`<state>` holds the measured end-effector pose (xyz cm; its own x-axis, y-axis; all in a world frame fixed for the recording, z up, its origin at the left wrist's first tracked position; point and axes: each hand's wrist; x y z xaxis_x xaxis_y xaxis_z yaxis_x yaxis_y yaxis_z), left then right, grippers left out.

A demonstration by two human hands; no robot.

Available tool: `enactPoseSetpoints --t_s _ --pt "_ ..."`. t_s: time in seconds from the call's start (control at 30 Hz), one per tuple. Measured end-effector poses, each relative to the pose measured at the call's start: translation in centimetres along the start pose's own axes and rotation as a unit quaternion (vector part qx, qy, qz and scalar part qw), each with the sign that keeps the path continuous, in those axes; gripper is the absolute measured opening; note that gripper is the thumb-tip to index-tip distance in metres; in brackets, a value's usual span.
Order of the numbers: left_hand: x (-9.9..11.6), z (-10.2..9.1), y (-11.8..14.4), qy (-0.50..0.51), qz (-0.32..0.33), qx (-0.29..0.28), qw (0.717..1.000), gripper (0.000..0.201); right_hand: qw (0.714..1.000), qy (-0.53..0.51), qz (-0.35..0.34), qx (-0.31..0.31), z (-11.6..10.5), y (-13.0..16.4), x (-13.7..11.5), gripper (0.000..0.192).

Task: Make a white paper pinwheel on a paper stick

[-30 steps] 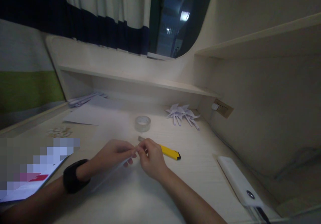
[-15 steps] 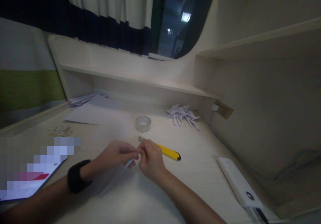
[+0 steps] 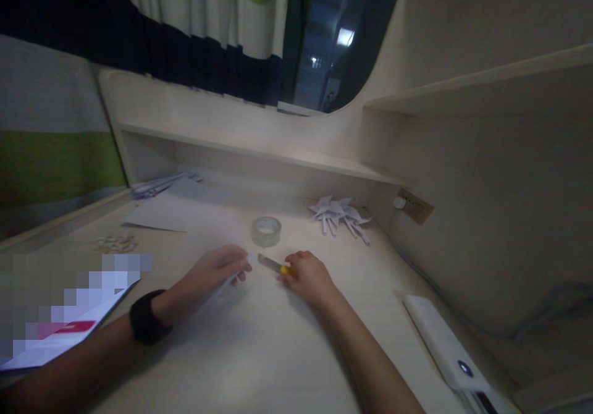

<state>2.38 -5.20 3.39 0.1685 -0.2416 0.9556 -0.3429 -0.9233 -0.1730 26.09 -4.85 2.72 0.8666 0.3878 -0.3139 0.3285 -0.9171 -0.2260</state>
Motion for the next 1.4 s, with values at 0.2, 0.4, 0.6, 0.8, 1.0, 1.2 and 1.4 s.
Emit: enactPoseSetpoints --t_s 0.2,0.4,0.6,0.8,1.0,1.2,1.4 --pt "0.5 -0.4 0.1 -0.047 -0.002 0.023 0.999 0.021 0.994 0.089 0.013 -0.055 0.9 -0.3 0.3 0.019" --pt "1.0 -1.0 0.0 -0.089 -0.025 0.095 0.991 0.024 0.996 0.081 0.024 0.002 0.6 -0.1 -0.9 0.025" --pt "0.4 -1.6 -0.3 -0.087 -0.029 0.142 0.986 0.028 0.996 0.044 -0.053 0.058 -0.5 0.8 -4.2 0.034" --pt "0.1 -1.6 -0.5 -0.124 -0.019 0.145 0.981 0.031 0.994 0.08 -0.074 0.029 0.2 1.1 -4.8 0.036" --pt "0.0 -1.6 -0.4 -0.149 0.01 0.154 0.977 0.029 0.99 0.12 -0.071 0.017 0.2 1.2 -5.0 0.038" --pt "-0.1 -1.5 -0.3 -0.173 -0.002 0.16 0.972 0.029 0.981 0.177 -0.079 -0.003 0.2 1.6 -5.4 0.046" --pt "-0.2 -1.5 -0.3 -0.173 -0.003 0.157 0.972 0.03 0.978 0.189 -0.09 -0.008 -0.3 1.8 -5.7 0.049"
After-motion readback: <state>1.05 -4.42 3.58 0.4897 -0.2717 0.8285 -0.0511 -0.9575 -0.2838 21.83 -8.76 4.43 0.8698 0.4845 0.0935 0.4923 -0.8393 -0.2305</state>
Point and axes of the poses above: each hand's wrist, its own y-axis away from the middle knuckle, its own z-axis out of the palm, x = y × z, and after that the axes turned 8 degrees about -y, right-handed
